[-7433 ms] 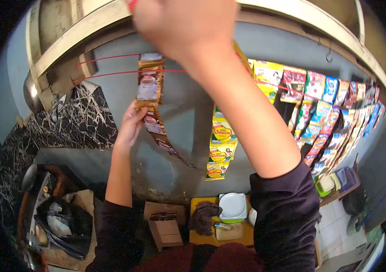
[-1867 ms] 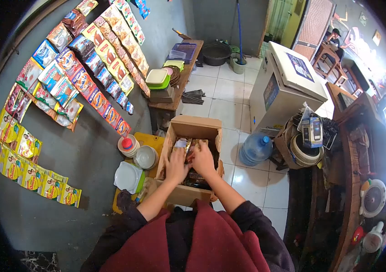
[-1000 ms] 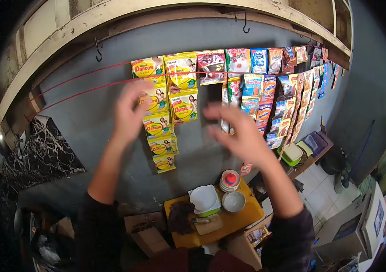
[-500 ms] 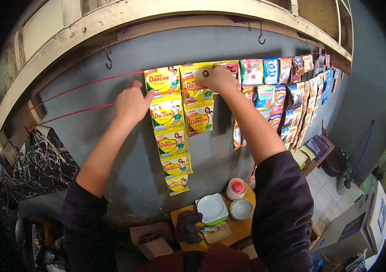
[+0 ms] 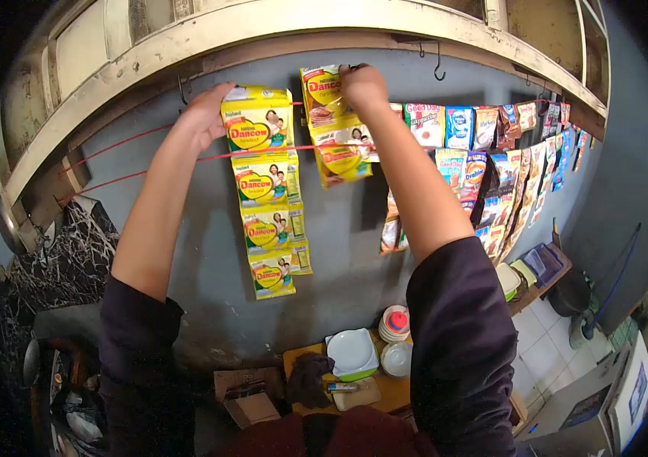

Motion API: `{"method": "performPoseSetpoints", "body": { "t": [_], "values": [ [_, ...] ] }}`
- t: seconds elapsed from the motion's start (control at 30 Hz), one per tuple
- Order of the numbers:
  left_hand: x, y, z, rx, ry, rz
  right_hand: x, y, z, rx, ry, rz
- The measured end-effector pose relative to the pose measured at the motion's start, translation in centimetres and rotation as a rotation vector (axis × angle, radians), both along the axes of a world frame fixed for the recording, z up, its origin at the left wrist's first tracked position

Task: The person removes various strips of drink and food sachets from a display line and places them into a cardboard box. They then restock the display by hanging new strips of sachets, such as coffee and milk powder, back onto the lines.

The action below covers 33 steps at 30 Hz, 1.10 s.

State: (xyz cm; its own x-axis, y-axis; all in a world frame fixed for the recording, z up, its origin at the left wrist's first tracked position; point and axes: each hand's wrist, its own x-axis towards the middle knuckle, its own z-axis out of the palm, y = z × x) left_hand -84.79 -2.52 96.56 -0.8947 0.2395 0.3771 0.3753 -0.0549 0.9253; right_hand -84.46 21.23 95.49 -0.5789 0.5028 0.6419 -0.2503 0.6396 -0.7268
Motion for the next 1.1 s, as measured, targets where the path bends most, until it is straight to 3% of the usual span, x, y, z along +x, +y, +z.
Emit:
{"method": "performPoseSetpoints", "body": {
  "t": [0.1, 0.17, 0.23, 0.3, 0.37, 0.43, 0.5, 0.6, 0.7, 0.77, 0.83, 0.9, 0.93, 0.97, 1.03, 1.07, 1.1],
  "values": [
    [-0.7, 0.1, 2.7, -0.018, 0.104, 0.072, -0.3, -0.8, 0.1, 0.056, -0.102, -0.028],
    [-1.5, 0.3, 3.4, 0.043, 0.093, 0.024, 1.3, -2.8, -0.1, -0.036, -0.153, 0.050],
    [-3.2, 0.4, 3.4, 0.229, 0.155, -0.036, 2.6, -4.7, -1.0, 0.284, -0.021, -0.022],
    [-3.6, 0.3, 3.5, 0.323, 0.069, -0.120, 2.6, -5.3, -1.2, 0.310, 0.066, 0.097],
    [-3.6, 0.4, 3.1, 0.429, 0.121, -0.172, 2.7, -5.5, -0.6, 0.196, -0.143, 0.312],
    [-4.3, 0.3, 2.6, 0.431, 0.121, -0.236, 2.2, -5.6, -0.3, 0.208, -0.197, 0.357],
    [-4.1, 0.3, 2.6, 0.437, 0.124, -0.304, 1.7, -5.8, -0.3, 0.375, -0.242, 0.275],
    [-3.0, -0.6, 1.8, 0.326, 0.261, -0.433, 0.6, -6.6, -0.3, 0.322, -0.155, 0.376],
    [-2.0, -1.4, 1.2, 0.146, 0.326, -0.301, -0.5, -7.5, 0.5, 0.198, -0.051, 0.408],
    [-0.9, -1.4, 0.2, -0.036, 0.397, -0.163, -0.1, -7.6, 1.7, -0.082, 0.017, 0.302],
    [1.0, -1.3, -1.0, -0.093, 0.388, -0.137, 0.1, -7.9, 2.1, -0.095, 0.038, 0.244],
    [1.9, -1.0, -1.7, -0.476, 0.625, 0.261, -0.5, -8.4, 2.1, -0.161, 0.122, 0.135],
    [1.1, -1.4, -2.2, -0.637, 0.727, 0.317, -0.3, -8.6, 2.0, -0.102, 0.089, 0.058],
    [0.6, -1.7, -2.0, -0.631, 0.721, 0.322, 0.1, -8.6, 2.1, -0.094, 0.084, 0.062],
    [-0.4, -2.2, -1.0, -0.215, 0.484, 0.102, 1.3, -8.2, 2.3, -0.098, -0.097, 0.282],
    [-1.6, -2.5, 0.2, -0.144, 0.421, 0.130, -3.8, -5.8, 1.7, -0.104, 0.000, 0.486],
    [-1.8, -2.3, 0.0, -0.142, 0.423, 0.130, -2.8, -6.0, 1.6, -0.102, 0.002, 0.486]
  ]
}}
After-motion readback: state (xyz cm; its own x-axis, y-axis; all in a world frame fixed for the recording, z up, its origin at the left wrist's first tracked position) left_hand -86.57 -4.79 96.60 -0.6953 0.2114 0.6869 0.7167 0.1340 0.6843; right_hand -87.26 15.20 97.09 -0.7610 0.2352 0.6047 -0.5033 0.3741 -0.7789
